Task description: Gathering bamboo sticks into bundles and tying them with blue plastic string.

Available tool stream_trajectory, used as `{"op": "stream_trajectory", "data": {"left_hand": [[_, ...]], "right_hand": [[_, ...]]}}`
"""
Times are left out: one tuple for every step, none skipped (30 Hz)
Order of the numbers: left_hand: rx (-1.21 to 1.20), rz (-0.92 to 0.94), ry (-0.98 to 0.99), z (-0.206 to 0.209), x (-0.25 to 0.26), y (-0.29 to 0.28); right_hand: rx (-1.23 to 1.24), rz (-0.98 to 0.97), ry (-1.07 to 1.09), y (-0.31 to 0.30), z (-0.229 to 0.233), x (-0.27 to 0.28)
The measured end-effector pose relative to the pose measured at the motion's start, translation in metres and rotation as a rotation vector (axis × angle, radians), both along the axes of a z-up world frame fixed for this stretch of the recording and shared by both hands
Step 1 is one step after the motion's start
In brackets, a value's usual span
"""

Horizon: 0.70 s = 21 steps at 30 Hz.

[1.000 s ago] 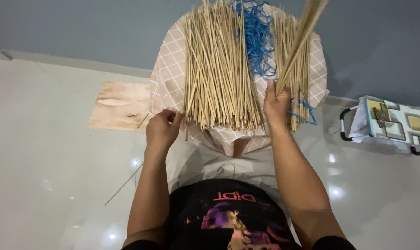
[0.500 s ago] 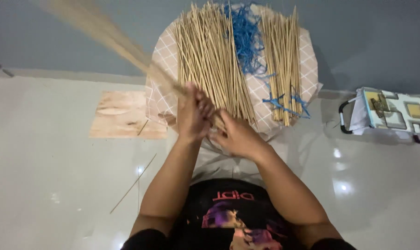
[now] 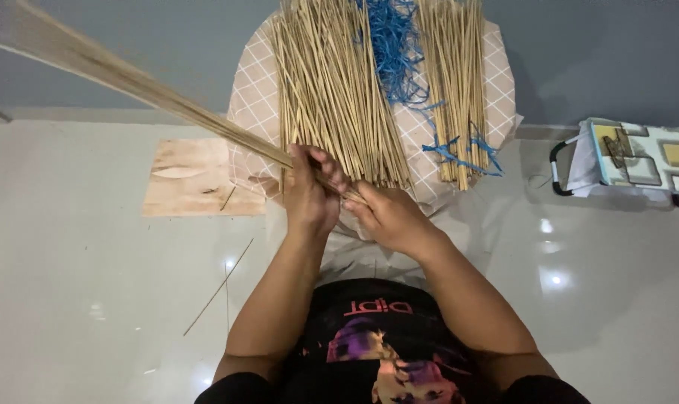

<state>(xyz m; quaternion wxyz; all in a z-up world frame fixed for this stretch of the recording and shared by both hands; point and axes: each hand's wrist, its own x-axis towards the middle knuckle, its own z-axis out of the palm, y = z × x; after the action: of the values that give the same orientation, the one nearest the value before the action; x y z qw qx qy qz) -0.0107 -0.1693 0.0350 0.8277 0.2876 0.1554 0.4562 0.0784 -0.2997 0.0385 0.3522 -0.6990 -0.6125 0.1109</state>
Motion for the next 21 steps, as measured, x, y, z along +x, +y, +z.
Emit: {"op": "stream_trajectory", "data": {"left_hand": [[0.000, -0.007, 0.001, -0.002, 0.000, -0.002], [0.017, -0.054, 0.002, -0.004, 0.001, -0.004], [0.034, -0.101, 0.004, -0.006, 0.001, -0.005], [0.035, -0.105, 0.002, -0.002, -0.004, -0.004], [-0.007, -0.145, -0.020, 0.002, -0.009, -0.002], [-0.049, -0.183, -0.042, 0.007, -0.015, -0.001], [-0.048, -0.184, -0.044, 0.002, -0.015, 0.000], [-0.045, -0.105, -0.043, -0.002, -0.015, 0.002], [-0.042, -0.026, -0.043, -0.006, -0.014, 0.004], [-0.046, -0.024, -0.042, -0.003, -0.012, 0.003], [-0.059, 0.004, -0.011, -0.001, -0.010, 0.002], [-0.071, 0.036, 0.018, 0.002, -0.008, 0.002], [-0.073, 0.040, 0.019, 0.000, -0.008, -0.002], [-0.006, -0.033, 0.007, -0.001, -0.009, -0.006], [0.062, -0.105, -0.004, -0.003, -0.009, -0.009], [0.059, -0.104, -0.003, -0.001, -0.013, -0.008], [0.003, -0.117, -0.064, 0.001, -0.017, -0.006], [-0.051, -0.128, -0.125, 0.003, -0.021, -0.004], [-0.052, -0.126, -0.124, 0.004, -0.023, -0.003], [-0.043, -0.074, -0.178, 0.005, -0.023, 0.000], [-0.034, -0.022, -0.231, 0.006, -0.024, 0.002]], "right_hand": [[0.000, -0.007, 0.001, -0.002, 0.002, -0.003], [0.008, -0.015, 0.020, -0.003, 0.006, -0.005], [0.015, -0.022, 0.039, -0.004, 0.009, -0.007], [0.016, -0.026, 0.037, -0.002, 0.008, -0.007], [0.004, 0.019, 0.119, 0.000, 0.008, -0.007], [-0.008, 0.067, 0.200, 0.002, 0.007, -0.007], [-0.007, 0.066, 0.198, -0.002, 0.011, -0.009], [0.006, 0.084, 0.185, -0.005, 0.016, -0.009], [0.020, 0.102, 0.173, -0.007, 0.020, -0.010], [0.016, 0.103, 0.174, -0.007, 0.019, -0.009], [0.035, 0.103, 0.182, -0.006, 0.018, -0.008], [0.055, 0.105, 0.189, -0.004, 0.017, -0.007], [0.052, 0.109, 0.190, -0.003, 0.015, -0.007], [0.066, 0.088, 0.164, -0.002, 0.014, -0.007], [0.080, 0.067, 0.139, -0.002, 0.013, -0.008], [0.078, 0.068, 0.140, -0.004, 0.018, -0.011], [0.057, 0.062, 0.207, -0.006, 0.023, -0.014], [0.038, 0.058, 0.273, -0.008, 0.029, -0.018], [0.037, 0.060, 0.274, -0.002, 0.020, -0.014], [0.221, 0.033, 0.506, 0.004, 0.012, -0.010], [0.407, 0.005, 0.737, 0.011, 0.004, -0.005]]}}
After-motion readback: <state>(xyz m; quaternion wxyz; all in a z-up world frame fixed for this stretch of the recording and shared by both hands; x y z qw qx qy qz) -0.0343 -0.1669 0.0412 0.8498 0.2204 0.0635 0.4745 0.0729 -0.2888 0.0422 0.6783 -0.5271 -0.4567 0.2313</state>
